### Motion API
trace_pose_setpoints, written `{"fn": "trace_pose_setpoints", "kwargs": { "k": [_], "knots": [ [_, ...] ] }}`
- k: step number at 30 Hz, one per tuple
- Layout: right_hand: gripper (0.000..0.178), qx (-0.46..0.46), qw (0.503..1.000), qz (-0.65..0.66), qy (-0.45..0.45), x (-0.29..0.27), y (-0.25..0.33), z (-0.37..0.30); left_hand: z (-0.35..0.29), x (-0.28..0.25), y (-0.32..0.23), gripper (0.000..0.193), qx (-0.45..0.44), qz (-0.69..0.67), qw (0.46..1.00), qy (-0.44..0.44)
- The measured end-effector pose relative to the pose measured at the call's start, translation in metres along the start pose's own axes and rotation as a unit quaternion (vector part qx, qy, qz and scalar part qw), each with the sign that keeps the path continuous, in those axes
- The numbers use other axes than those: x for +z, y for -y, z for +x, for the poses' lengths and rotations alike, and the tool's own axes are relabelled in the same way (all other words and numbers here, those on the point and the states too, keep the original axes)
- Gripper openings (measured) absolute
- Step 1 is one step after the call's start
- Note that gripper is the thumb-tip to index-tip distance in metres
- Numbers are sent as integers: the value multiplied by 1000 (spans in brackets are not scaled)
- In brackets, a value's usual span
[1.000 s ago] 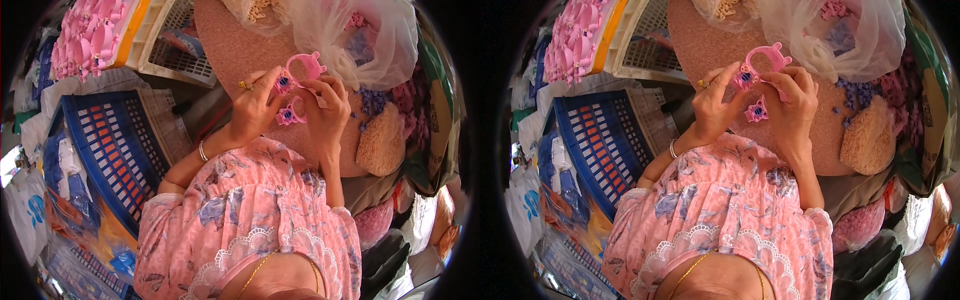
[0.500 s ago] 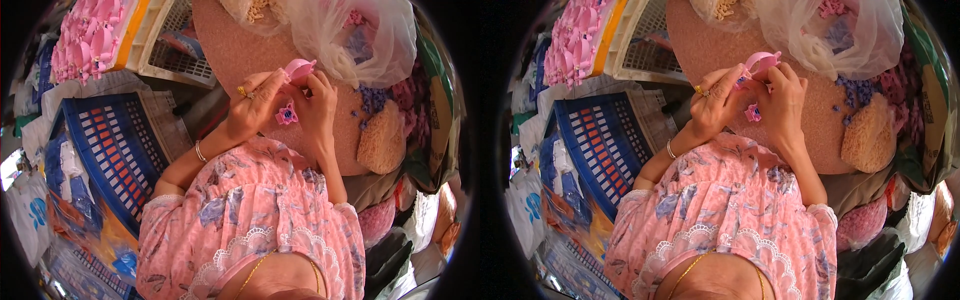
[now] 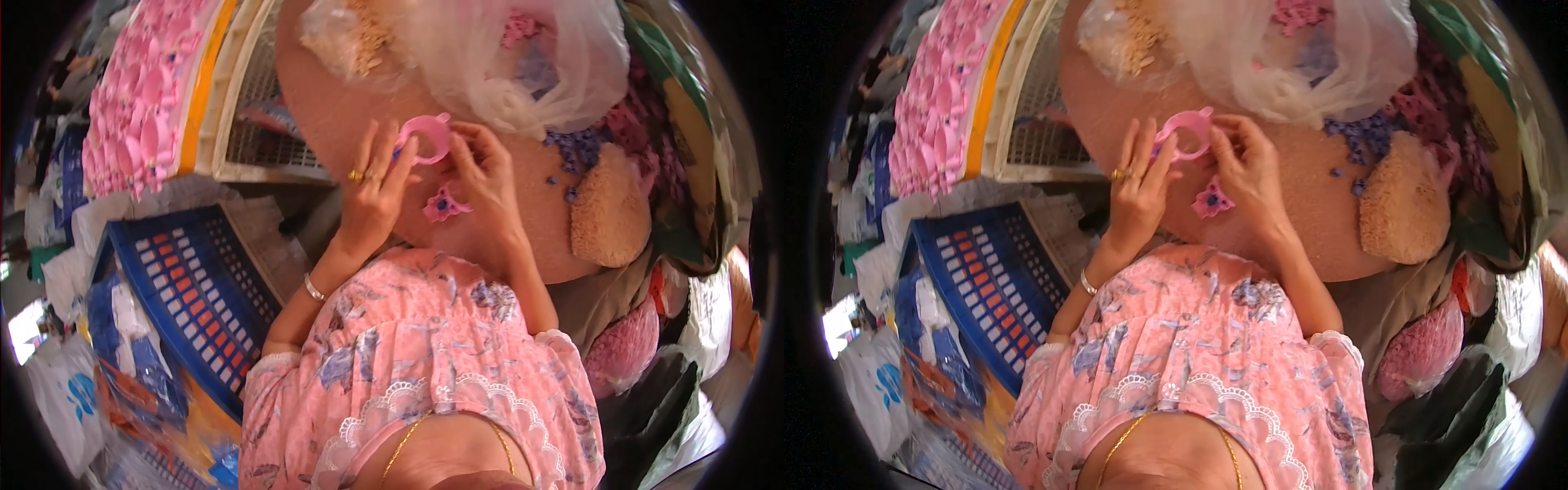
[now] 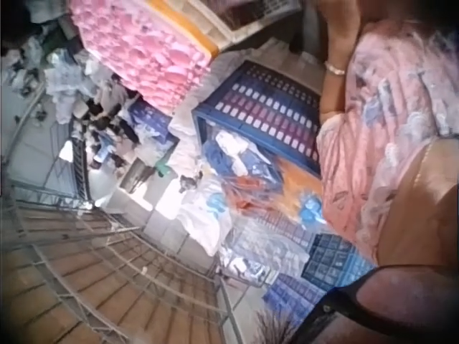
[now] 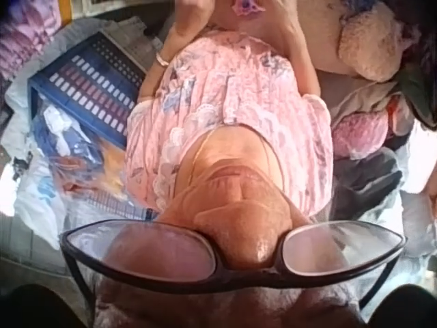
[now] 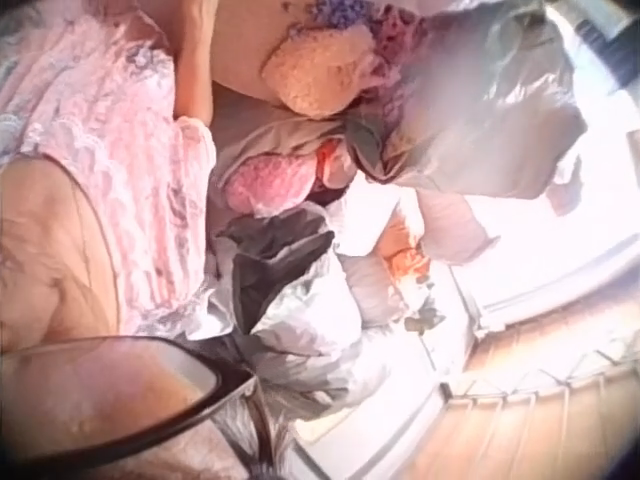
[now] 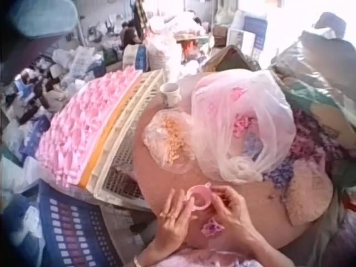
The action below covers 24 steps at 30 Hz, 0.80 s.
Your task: Assembling small pink plastic parts and placing them into a sorting tray.
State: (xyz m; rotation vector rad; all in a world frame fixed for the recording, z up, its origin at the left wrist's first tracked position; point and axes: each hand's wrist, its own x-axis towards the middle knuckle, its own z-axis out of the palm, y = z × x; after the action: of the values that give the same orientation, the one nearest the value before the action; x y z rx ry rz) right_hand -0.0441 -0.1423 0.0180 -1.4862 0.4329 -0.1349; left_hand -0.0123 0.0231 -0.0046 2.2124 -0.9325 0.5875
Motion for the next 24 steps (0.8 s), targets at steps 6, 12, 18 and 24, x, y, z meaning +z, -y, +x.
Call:
{"fn": "trace_pose_setpoints", "kwargs": {
  "k": [6, 12, 18, 24],
  "knots": [
    [26, -154, 975, -158, -9, -12, 16, 20, -11, 3, 10, 40, -57, -38, 997, 18],
    [24, -294, 807, -488, -157, -64, 44, 127, -4, 5, 26, 27, -449, -657, 606, -17],
    [22, -208, 742, -615, -165, -81, 15, 209, 12, -8, 17, 22, -480, -689, 543, -22],
    [21, -323, 673, -642, -178, -92, -24, 229, 21, -11, 25, 23, -495, -701, 513, -24]
  ]
}}
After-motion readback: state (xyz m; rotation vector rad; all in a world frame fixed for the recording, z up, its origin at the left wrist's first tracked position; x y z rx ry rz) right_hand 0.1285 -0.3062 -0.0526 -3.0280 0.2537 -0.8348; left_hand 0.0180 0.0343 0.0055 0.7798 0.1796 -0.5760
